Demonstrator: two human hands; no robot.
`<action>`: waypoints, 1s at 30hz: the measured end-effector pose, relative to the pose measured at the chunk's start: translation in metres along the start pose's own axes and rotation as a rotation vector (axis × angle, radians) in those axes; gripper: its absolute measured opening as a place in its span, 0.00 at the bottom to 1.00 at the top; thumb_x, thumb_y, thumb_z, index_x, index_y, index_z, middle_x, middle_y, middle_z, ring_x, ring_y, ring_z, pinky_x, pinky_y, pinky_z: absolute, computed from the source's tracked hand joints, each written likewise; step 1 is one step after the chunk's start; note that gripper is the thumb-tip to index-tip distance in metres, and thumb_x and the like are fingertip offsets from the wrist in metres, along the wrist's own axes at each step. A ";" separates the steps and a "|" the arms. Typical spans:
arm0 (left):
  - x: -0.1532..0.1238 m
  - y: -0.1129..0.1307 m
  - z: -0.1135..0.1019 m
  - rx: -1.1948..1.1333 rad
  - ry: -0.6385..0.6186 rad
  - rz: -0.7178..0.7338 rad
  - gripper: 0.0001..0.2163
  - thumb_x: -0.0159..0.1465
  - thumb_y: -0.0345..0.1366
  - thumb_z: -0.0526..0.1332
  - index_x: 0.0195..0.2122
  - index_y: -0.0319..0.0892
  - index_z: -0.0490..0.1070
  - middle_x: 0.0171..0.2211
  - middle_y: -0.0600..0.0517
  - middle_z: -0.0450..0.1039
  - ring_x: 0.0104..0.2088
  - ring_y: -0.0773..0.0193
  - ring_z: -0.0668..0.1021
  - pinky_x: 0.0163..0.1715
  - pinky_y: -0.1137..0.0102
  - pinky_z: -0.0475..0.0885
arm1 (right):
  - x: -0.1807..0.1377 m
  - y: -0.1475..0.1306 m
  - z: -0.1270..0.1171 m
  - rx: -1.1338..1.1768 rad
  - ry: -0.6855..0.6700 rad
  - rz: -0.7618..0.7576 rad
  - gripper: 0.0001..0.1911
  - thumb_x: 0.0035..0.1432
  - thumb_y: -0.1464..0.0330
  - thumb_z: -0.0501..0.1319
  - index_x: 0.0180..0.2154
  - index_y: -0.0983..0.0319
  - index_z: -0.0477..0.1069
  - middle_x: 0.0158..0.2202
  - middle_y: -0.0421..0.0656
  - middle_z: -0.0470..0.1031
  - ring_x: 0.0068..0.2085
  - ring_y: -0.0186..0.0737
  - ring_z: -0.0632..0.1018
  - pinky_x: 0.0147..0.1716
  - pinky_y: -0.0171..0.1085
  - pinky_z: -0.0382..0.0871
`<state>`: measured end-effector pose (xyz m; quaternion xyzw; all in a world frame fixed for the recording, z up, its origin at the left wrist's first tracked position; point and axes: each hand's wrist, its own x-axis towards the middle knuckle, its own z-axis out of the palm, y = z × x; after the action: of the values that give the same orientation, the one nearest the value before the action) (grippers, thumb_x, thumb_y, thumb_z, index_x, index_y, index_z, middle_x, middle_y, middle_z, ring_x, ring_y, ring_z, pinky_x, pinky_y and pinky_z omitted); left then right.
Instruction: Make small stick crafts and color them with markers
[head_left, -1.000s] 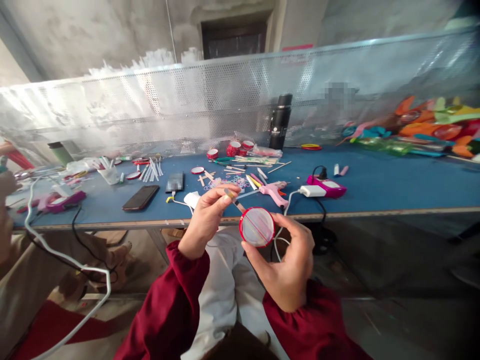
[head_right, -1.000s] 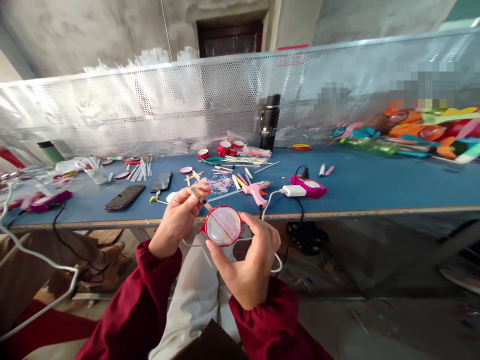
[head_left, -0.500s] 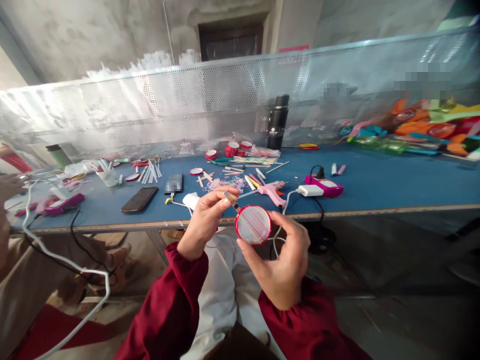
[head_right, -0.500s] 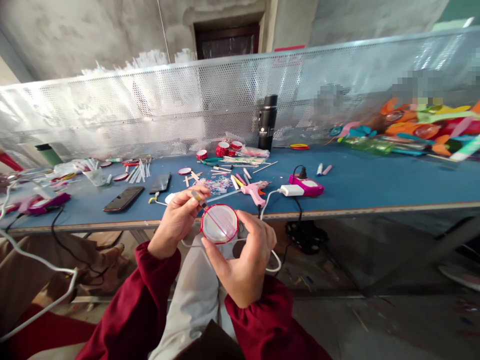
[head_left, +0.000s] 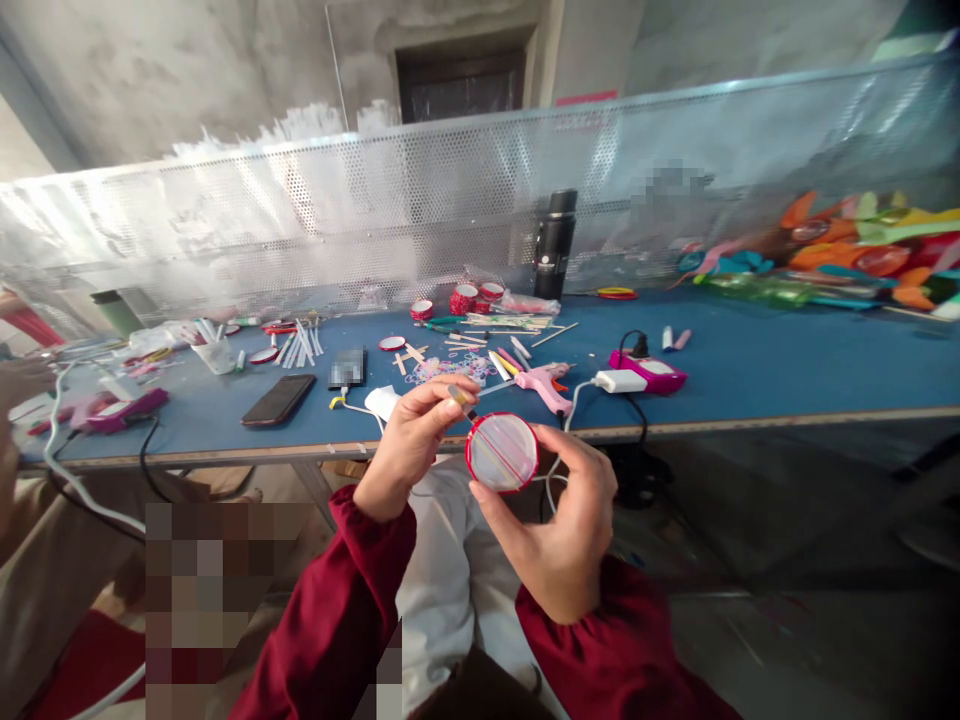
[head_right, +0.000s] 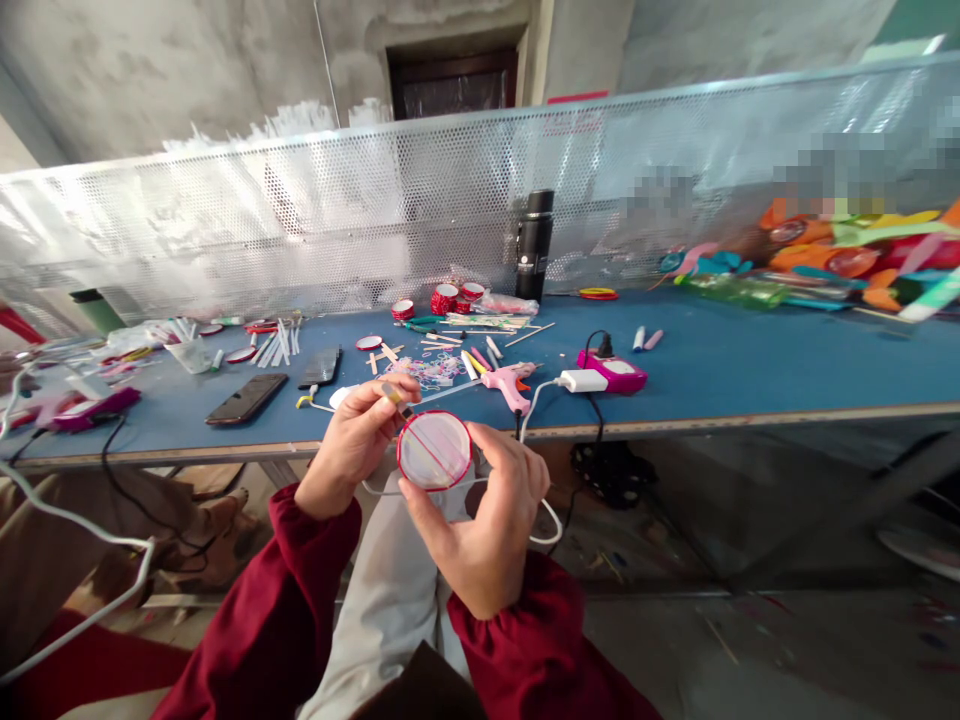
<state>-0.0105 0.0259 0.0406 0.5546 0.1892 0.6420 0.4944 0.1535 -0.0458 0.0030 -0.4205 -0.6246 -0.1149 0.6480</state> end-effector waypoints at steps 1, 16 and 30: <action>0.000 0.000 0.000 0.007 0.001 -0.001 0.11 0.57 0.44 0.77 0.31 0.42 0.83 0.44 0.47 0.81 0.43 0.61 0.79 0.43 0.69 0.73 | 0.000 0.000 0.000 -0.002 -0.003 0.000 0.35 0.57 0.52 0.74 0.59 0.59 0.68 0.51 0.52 0.77 0.51 0.57 0.78 0.54 0.56 0.71; -0.003 0.000 0.001 -0.035 -0.007 -0.043 0.13 0.57 0.45 0.77 0.32 0.42 0.81 0.43 0.49 0.79 0.37 0.66 0.79 0.37 0.71 0.76 | 0.001 -0.001 0.002 -0.032 -0.041 -0.016 0.32 0.60 0.52 0.71 0.60 0.58 0.70 0.52 0.51 0.79 0.52 0.57 0.79 0.55 0.56 0.69; -0.011 0.005 0.009 -0.044 0.050 -0.052 0.12 0.57 0.44 0.77 0.33 0.43 0.81 0.38 0.50 0.80 0.39 0.62 0.81 0.36 0.71 0.77 | 0.001 -0.001 0.004 -0.063 -0.035 -0.023 0.31 0.60 0.51 0.71 0.58 0.58 0.70 0.51 0.51 0.80 0.52 0.55 0.79 0.55 0.53 0.68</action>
<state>-0.0062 0.0114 0.0416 0.5222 0.2015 0.6467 0.5181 0.1497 -0.0431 0.0040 -0.4353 -0.6366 -0.1346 0.6222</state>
